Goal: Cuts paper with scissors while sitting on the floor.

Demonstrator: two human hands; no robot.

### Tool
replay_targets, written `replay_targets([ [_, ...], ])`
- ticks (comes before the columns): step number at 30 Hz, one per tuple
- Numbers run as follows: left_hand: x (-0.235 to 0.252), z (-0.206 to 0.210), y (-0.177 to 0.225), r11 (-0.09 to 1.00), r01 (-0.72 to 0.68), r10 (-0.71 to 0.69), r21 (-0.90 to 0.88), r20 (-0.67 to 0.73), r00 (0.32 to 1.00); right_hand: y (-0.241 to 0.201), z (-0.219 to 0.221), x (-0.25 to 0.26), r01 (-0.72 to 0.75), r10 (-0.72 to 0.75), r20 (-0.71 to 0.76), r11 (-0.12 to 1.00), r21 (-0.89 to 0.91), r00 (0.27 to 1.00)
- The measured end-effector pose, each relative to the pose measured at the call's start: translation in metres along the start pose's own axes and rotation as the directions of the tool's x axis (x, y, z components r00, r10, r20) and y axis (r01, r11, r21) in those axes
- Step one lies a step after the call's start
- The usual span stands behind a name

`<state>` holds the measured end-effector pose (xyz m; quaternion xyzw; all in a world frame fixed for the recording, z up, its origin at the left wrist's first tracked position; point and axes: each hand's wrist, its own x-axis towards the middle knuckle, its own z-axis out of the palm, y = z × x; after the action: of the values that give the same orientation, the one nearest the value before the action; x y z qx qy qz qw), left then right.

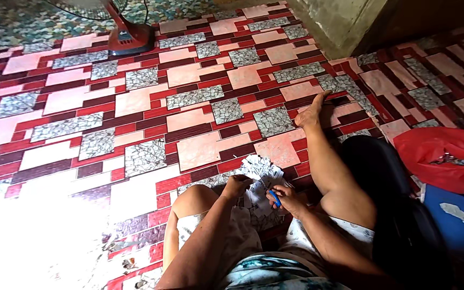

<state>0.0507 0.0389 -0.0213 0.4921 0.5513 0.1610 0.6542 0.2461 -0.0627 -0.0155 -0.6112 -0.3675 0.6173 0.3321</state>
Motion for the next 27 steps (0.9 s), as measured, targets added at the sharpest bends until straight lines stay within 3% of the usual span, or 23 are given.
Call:
replay_targets([
  [14,0.0010,0.0008,0.0005,1.000,0.002,-0.002,-0.003,0.012,1.000,0.0049,-0.0016,0.0047,0.045,-0.046,-0.058,0.999,-0.025,0.997],
  [18,0.0016,0.0005,-0.0002,1.000,0.002,-0.002,-0.030,-0.001,1.000,0.0022,-0.0023,0.0023,-0.042,0.042,-0.003,0.999,0.000,0.999],
  [27,-0.0002,0.0021,0.0016,1.000,0.010,-0.010,0.005,0.024,1.000,0.0043,0.0022,0.0043,0.003,-0.002,0.004,1.000,-0.015,1.000],
])
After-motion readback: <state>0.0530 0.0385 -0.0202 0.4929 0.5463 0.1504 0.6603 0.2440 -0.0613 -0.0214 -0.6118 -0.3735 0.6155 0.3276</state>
